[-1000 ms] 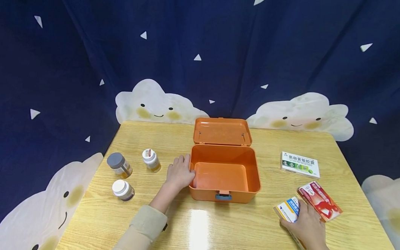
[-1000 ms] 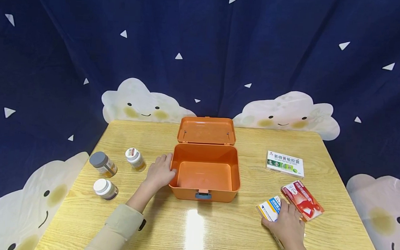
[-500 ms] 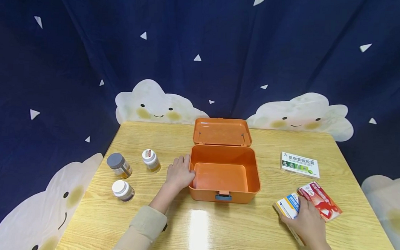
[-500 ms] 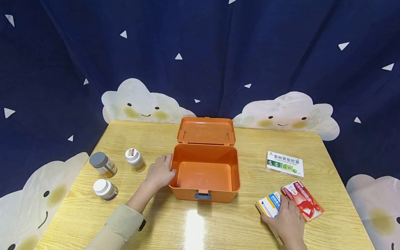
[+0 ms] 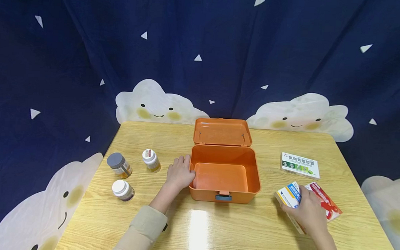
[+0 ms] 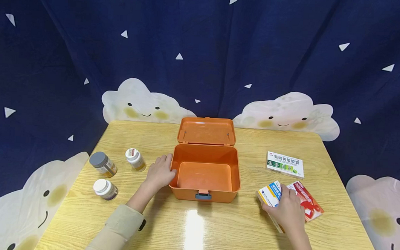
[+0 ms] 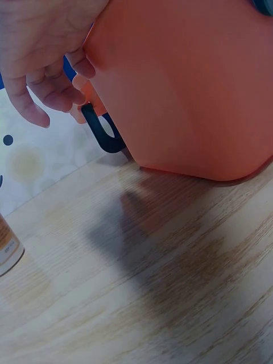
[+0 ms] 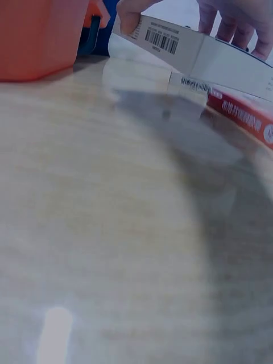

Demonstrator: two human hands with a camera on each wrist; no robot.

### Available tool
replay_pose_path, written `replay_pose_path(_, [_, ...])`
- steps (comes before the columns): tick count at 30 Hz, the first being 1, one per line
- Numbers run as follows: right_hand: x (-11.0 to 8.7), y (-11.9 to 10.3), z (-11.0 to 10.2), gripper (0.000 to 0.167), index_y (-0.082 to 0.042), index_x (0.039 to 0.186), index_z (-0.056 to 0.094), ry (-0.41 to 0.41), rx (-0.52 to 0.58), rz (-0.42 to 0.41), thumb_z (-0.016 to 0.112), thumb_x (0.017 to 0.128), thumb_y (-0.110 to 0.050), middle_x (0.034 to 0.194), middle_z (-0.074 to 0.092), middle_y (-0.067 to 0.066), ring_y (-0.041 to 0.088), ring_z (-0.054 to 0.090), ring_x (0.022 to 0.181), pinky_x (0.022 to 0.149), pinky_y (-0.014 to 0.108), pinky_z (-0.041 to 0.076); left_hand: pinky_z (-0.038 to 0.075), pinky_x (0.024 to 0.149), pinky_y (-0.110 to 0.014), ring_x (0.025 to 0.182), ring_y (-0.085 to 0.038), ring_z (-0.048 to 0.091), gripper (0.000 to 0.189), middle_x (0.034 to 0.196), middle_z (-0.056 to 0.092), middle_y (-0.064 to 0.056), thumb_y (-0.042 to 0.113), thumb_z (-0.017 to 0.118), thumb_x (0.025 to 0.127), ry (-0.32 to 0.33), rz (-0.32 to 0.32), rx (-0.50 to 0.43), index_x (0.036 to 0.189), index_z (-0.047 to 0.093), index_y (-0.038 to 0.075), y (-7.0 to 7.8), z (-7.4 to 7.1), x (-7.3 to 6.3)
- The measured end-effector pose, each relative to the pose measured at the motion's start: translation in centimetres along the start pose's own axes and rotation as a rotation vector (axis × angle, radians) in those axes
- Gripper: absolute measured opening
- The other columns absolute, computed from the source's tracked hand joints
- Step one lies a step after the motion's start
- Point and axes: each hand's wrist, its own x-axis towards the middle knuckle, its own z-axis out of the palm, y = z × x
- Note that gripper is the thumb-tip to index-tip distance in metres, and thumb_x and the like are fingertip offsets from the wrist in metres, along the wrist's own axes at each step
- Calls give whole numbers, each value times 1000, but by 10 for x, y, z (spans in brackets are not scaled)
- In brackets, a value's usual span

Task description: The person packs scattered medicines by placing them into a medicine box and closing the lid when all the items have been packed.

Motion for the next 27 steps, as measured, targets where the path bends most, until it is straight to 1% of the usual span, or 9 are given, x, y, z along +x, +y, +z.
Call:
replay_pose_path(3, [6,-2,-5,94,13,123,40,19,7,-18,81,55,-38,105,49,33,44,49,90,65,54,39,40,68,-46,94,-31,47,43,99,50,-13,25,51,77,26,13,2,115,45,5,0,0,0])
replay_pose_path(5, [10,-4,-9,93,13,123,40,34,11,-25,81,55,-37,102,50,32,42,49,87,63,52,38,40,69,-46,94,-31,47,43,99,50,-13,25,51,77,25,15,2,115,44,5,0,-1,-1])
replay_pose_path(8, [16,-8,-15,92,13,124,40,47,23,-33,81,56,-34,102,50,31,41,49,86,64,51,38,40,70,-46,95,-31,47,44,102,50,-13,26,51,79,12,12,17,118,44,6,1,-3,-1])
replay_pose_path(9, [19,-10,-17,92,13,125,39,47,29,-32,81,57,-34,103,49,31,41,49,87,64,51,38,40,73,-46,98,-31,47,45,104,50,-14,26,51,80,-6,2,17,119,44,6,2,-3,-1])
replay_pose_path(14, [30,-18,-26,91,13,126,37,37,45,-50,79,60,-33,112,45,34,44,46,94,68,54,37,40,76,-46,101,-31,46,46,109,49,-13,28,50,82,-25,-7,47,122,43,7,0,-2,-1])
replay_pose_path(18, [37,-25,-32,92,13,128,36,17,49,-70,79,61,-33,116,44,34,44,45,96,72,56,37,39,77,-46,101,-31,45,46,109,49,-13,28,50,82,-30,-7,42,123,42,7,0,-2,-1])
replay_pose_path(22, [44,-31,-37,91,14,127,36,-1,53,-96,78,62,-32,116,44,34,44,44,97,73,56,36,39,76,-46,100,-31,45,45,108,49,-13,28,50,83,-37,-7,37,123,41,8,0,-2,0])
replay_pose_path(27, [55,-42,-42,91,11,130,35,-20,70,-118,79,62,-31,119,43,33,44,42,101,75,59,35,39,76,-46,99,-30,45,45,107,48,-12,29,50,84,-41,-7,41,122,41,8,0,-1,1])
